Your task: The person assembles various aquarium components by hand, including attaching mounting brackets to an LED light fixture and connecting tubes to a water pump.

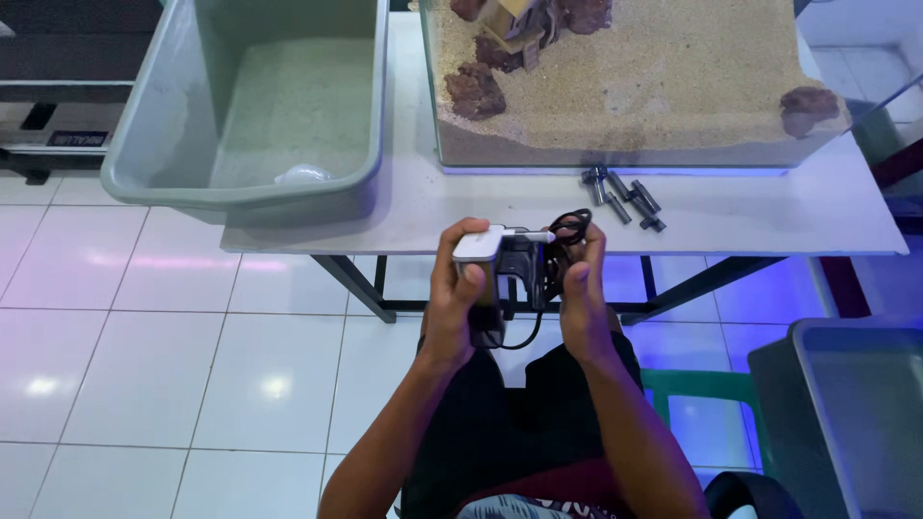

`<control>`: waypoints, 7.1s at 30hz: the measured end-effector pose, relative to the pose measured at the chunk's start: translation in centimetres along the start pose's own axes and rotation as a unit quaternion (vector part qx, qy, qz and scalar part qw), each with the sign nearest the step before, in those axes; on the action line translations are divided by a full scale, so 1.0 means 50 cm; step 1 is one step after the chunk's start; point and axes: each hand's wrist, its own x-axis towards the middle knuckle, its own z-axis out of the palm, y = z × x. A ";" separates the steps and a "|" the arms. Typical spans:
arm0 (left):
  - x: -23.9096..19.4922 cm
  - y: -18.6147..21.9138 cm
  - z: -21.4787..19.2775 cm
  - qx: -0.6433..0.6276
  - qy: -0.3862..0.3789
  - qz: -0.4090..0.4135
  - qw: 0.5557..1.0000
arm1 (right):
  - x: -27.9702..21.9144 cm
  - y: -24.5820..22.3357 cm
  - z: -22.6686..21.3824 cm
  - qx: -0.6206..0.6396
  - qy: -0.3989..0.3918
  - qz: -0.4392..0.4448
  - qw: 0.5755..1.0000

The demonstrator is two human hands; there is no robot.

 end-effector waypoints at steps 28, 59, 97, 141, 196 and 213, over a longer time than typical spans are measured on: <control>-0.018 -0.018 0.056 0.040 -0.010 0.027 0.999 | -0.045 0.035 -0.048 -0.075 -0.083 0.014 0.994; -0.011 -0.199 0.361 -0.030 -0.277 -0.050 0.959 | -0.151 -0.132 -0.340 -0.135 0.171 -0.034 0.975; 0.128 -0.103 0.024 0.083 -0.135 0.011 0.987 | 0.101 -0.026 -0.113 -0.304 -0.146 -0.128 0.933; 0.142 -0.243 0.120 0.525 -0.055 0.277 0.803 | 0.160 0.120 -0.304 -0.590 0.008 -0.159 0.792; 0.249 -0.348 0.161 0.417 0.024 0.114 0.902 | 0.236 0.136 -0.294 -0.705 -0.081 -0.111 0.695; 0.246 -0.340 0.152 0.358 -0.028 0.088 0.929 | 0.235 0.150 -0.308 -0.617 -0.013 -0.182 0.765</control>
